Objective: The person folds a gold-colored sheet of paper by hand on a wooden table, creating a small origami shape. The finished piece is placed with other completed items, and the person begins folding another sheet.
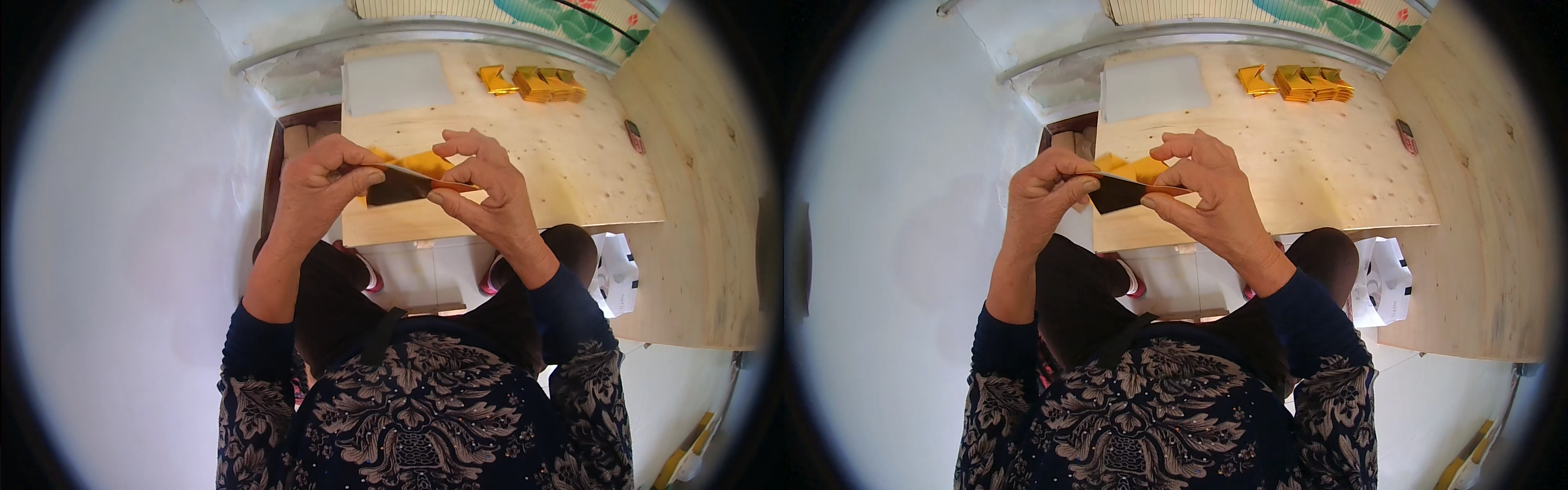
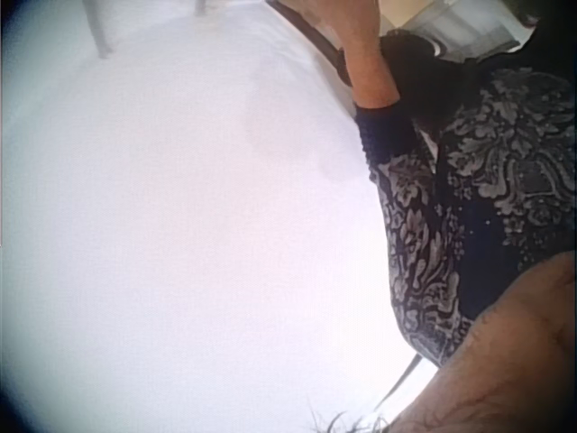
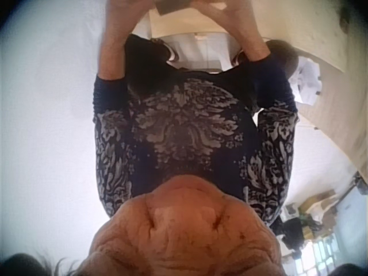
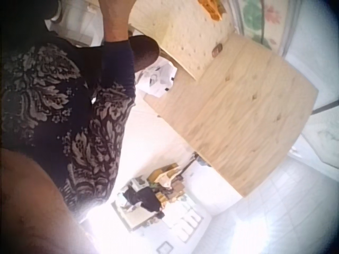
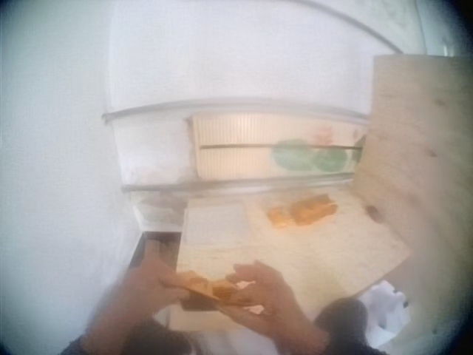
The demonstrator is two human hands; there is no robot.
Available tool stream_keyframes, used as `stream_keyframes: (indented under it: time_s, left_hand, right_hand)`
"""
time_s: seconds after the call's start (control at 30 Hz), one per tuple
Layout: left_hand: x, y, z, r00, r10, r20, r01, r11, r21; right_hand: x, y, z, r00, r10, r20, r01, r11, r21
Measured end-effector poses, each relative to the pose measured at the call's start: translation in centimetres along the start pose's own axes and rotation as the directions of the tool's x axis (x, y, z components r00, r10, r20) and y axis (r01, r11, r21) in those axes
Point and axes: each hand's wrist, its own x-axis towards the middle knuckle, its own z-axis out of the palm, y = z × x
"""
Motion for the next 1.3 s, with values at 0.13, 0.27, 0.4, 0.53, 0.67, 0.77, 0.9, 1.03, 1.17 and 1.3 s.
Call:
stream_keyframes:
  time_s: [0.13,0.27,0.4,0.53,0.67,0.77,0.9,1.03,1.17,1.3]
  left_hand:
    - [-0.3,-1.5,0.1,0.963,-0.248,0.102,0.265,0.940,-0.215]
    - [-0.8,-2.2,0.3,0.952,-0.260,0.165,0.294,0.924,-0.244]
    - [-1.1,-2.1,0.4,0.938,-0.299,0.177,0.332,0.920,-0.207]
    - [-1.3,-2.1,0.2,0.952,-0.265,0.151,0.293,0.933,-0.210]
    - [-1.4,-2.5,0.4,0.966,-0.259,-0.006,0.246,0.925,-0.288]
    - [-1.1,-3.2,1.2,0.969,-0.227,-0.094,0.189,0.933,-0.306]
    - [-0.6,-4.2,2.4,0.985,-0.171,-0.030,0.157,0.952,-0.263]
    - [-0.5,-5.0,2.1,0.998,-0.059,-0.026,0.055,0.990,-0.127]
    - [-0.2,-6.7,1.6,0.989,0.090,-0.115,-0.084,0.995,0.058]
    - [0.5,-8.6,0.9,0.993,0.086,-0.080,-0.079,0.992,0.095]
  right_hand:
    - [-0.9,0.9,0.4,0.991,0.135,0.017,-0.136,0.973,0.186]
    - [-1.6,1.0,0.0,0.982,0.172,0.074,-0.183,0.964,0.191]
    - [-2.1,0.8,-0.2,0.977,0.187,0.105,-0.203,0.962,0.183]
    - [-2.4,1.0,0.1,0.979,0.204,0.008,-0.202,0.963,0.180]
    - [-3.7,1.4,1.6,0.907,0.402,-0.125,-0.376,0.907,0.189]
    - [-4.3,1.8,2.9,0.808,0.588,0.034,-0.555,0.741,0.377]
    - [-2.9,2.4,3.8,0.814,0.578,0.057,-0.539,0.713,0.448]
    - [-1.0,2.2,3.9,0.933,0.296,-0.204,-0.243,0.938,0.249]
    - [0.0,2.7,3.2,0.992,0.012,-0.122,-0.035,0.981,-0.189]
    - [1.3,3.7,3.2,0.975,-0.207,0.086,0.224,0.888,-0.402]
